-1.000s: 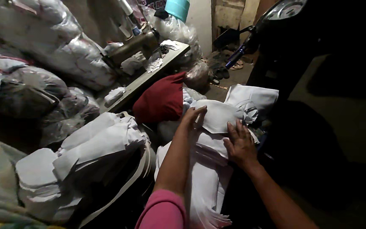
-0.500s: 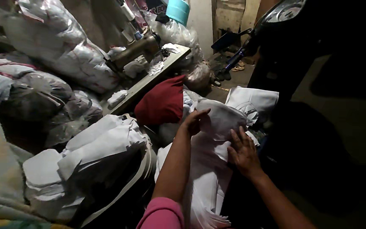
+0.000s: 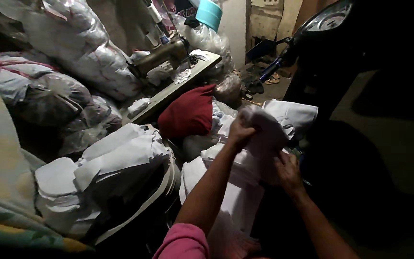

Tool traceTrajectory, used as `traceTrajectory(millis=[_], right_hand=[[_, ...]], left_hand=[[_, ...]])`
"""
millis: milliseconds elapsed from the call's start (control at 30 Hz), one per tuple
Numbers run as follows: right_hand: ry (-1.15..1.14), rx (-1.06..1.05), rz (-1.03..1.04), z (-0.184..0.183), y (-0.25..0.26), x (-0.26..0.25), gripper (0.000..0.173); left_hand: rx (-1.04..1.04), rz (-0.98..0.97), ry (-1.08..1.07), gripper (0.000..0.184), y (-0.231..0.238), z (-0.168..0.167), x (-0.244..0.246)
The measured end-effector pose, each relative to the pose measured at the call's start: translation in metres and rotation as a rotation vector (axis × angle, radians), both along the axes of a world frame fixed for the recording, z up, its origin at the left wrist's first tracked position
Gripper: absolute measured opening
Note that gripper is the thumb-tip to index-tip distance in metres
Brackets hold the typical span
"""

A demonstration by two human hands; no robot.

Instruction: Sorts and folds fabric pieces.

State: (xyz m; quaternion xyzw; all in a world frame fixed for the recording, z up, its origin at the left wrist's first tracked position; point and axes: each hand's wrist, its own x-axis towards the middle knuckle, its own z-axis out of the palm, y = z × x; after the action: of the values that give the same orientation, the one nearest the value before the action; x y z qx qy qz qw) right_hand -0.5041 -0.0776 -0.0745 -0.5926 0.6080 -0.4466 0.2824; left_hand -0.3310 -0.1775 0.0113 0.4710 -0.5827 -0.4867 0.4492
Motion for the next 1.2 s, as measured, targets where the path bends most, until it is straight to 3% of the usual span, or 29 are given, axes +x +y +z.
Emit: traceTrajectory(millis=[67,100,167,200,267,367,500,567,633,733,833,900,1067,1200], right_hand=[[-0.541,0.194,0.014,0.013,0.013,-0.008,0.051],[-0.859,0.236,0.085,0.016,0.019,-0.018,0.063],[-1.376,0.188,0.274,0.013,0.029,-0.039,0.066],[-1.476,0.149,0.295,0.019,0.037,-0.043,0.058],[-1.427,0.137,0.144,0.031,0.056,-0.044,0.033],[-1.262,0.224,-0.048,0.035,0.078,-0.042,0.029],[-1.127,0.200,-0.179,0.045,0.089,-0.025,0.035],[-1.045,0.179,-0.170,0.044,0.091,-0.022,0.036],[-1.009,0.133,-0.081,0.042,0.096,-0.020,0.036],[-0.873,0.086,-0.057,0.049,0.106,-0.010,0.037],[-0.873,0.114,-0.019,0.057,0.117,0.006,0.036],[-0.897,0.183,-0.012,0.061,0.121,0.018,0.034],[-0.996,0.287,0.102,0.055,0.118,0.041,0.021],[-0.996,0.313,0.108,0.057,0.117,0.056,0.013]], left_hand=[[-0.263,-0.097,-0.263,0.061,0.035,0.012,-0.024],[-0.457,-0.211,-0.321,0.044,0.054,0.011,-0.036],[-0.817,-0.472,-0.398,0.026,0.088,0.000,-0.051],[-0.951,-0.578,-0.455,0.027,0.102,-0.008,-0.055],[-1.097,-0.691,-0.538,0.029,0.125,-0.023,-0.055],[-1.119,-0.766,-0.584,0.027,0.148,-0.035,-0.044],[-0.976,-0.869,-0.430,0.026,0.177,-0.029,-0.019],[-0.879,-0.701,-0.290,0.029,0.187,-0.027,-0.004],[-0.722,-0.387,-0.142,0.043,0.191,-0.033,0.007],[-0.277,-0.088,0.064,0.067,0.190,-0.037,0.019],[0.242,-0.155,0.267,0.063,0.193,-0.030,0.033],[0.413,-0.239,0.359,0.062,0.199,-0.027,0.040],[0.566,-0.176,0.562,0.038,0.212,-0.015,0.052],[0.547,-0.126,0.578,0.039,0.215,-0.016,0.063]])
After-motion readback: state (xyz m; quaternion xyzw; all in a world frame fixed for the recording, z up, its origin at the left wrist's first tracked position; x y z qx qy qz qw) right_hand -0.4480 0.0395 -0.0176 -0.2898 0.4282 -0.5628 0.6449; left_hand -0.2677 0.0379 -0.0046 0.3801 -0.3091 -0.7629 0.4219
